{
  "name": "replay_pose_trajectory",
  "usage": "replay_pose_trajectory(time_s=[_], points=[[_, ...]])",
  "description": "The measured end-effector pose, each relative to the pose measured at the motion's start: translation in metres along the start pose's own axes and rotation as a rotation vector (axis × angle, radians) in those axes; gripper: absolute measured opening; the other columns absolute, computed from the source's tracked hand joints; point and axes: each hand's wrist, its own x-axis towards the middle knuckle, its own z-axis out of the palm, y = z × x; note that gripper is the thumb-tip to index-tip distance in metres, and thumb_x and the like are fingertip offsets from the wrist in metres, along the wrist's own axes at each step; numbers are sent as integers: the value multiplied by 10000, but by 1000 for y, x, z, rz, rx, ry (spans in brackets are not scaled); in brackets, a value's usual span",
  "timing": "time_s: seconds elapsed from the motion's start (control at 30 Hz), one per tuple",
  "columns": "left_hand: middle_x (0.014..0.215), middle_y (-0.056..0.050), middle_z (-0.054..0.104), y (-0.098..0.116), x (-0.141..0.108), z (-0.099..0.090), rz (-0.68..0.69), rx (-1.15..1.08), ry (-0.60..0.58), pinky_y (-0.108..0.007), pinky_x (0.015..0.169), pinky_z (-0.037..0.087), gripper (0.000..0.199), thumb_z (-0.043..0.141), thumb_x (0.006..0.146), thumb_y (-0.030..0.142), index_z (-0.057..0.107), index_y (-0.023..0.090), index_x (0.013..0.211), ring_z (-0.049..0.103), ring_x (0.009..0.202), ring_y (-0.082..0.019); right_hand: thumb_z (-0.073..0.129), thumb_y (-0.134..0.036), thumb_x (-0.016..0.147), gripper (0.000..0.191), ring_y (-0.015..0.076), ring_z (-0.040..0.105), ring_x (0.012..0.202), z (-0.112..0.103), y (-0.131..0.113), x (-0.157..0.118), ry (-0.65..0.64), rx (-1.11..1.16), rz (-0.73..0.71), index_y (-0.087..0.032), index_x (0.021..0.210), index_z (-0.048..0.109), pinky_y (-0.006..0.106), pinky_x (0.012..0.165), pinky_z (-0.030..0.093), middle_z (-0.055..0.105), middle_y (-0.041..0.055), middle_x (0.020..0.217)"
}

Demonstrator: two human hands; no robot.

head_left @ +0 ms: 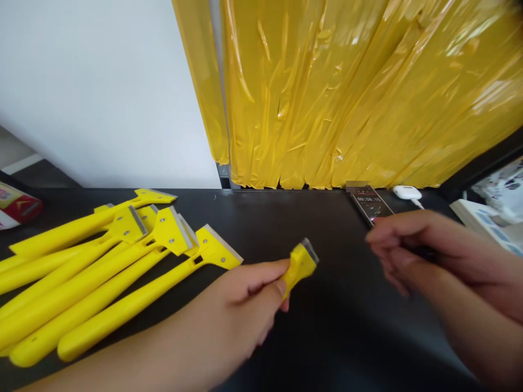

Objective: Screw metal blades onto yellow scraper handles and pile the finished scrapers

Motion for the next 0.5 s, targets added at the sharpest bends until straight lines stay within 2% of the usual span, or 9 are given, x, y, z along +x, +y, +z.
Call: replay_pose_trajectory(time_s=[0.07,0.1,0.13,0.2,0.3,0.5], points=[[1041,-98,733,-1,-8,2,246,416,176,-373,814,581,421,496,1023,389,714,234,1348,692,892,-257,621,-450,1026,208,134,589,579,9,-11,2,-185,60,170,-254,1043,688,213,462,471,657,-8,763],[1158,-128,733,-3,-10,2,321,599,225,-428,876,584,495,466,1034,338,644,240,1486,703,983,-299,615,-491,1024,270,127,549,581,14,-16,3,-305,113,267,-238,963,684,213,461,433,623,-16,732],[1238,-156,722,-6,-12,3,360,747,261,-477,908,582,550,435,1046,299,568,233,1575,704,1047,-337,598,-515,1028,330,122,511,589,20,-18,4,-410,154,348,-223,889,665,215,469,397,583,-23,706],[1316,-204,704,-12,-12,3,382,940,293,-529,898,591,600,387,1062,244,459,196,1656,706,1093,-382,591,-504,1029,380,113,441,618,30,-18,5,-535,234,454,-205,795,609,219,505,341,503,-40,683],[1354,-246,692,-17,-9,4,380,1059,290,-554,882,604,604,378,1066,200,430,139,1664,702,1134,-417,611,-445,1023,357,107,371,647,40,-11,9,-584,353,518,-198,770,558,227,557,301,433,-57,693],[1379,-267,679,-14,-9,4,367,1175,258,-604,895,601,566,381,1052,135,523,101,1599,687,1182,-459,703,-351,956,198,105,412,691,45,-12,12,-558,507,561,-191,862,635,224,622,329,514,-52,746]])
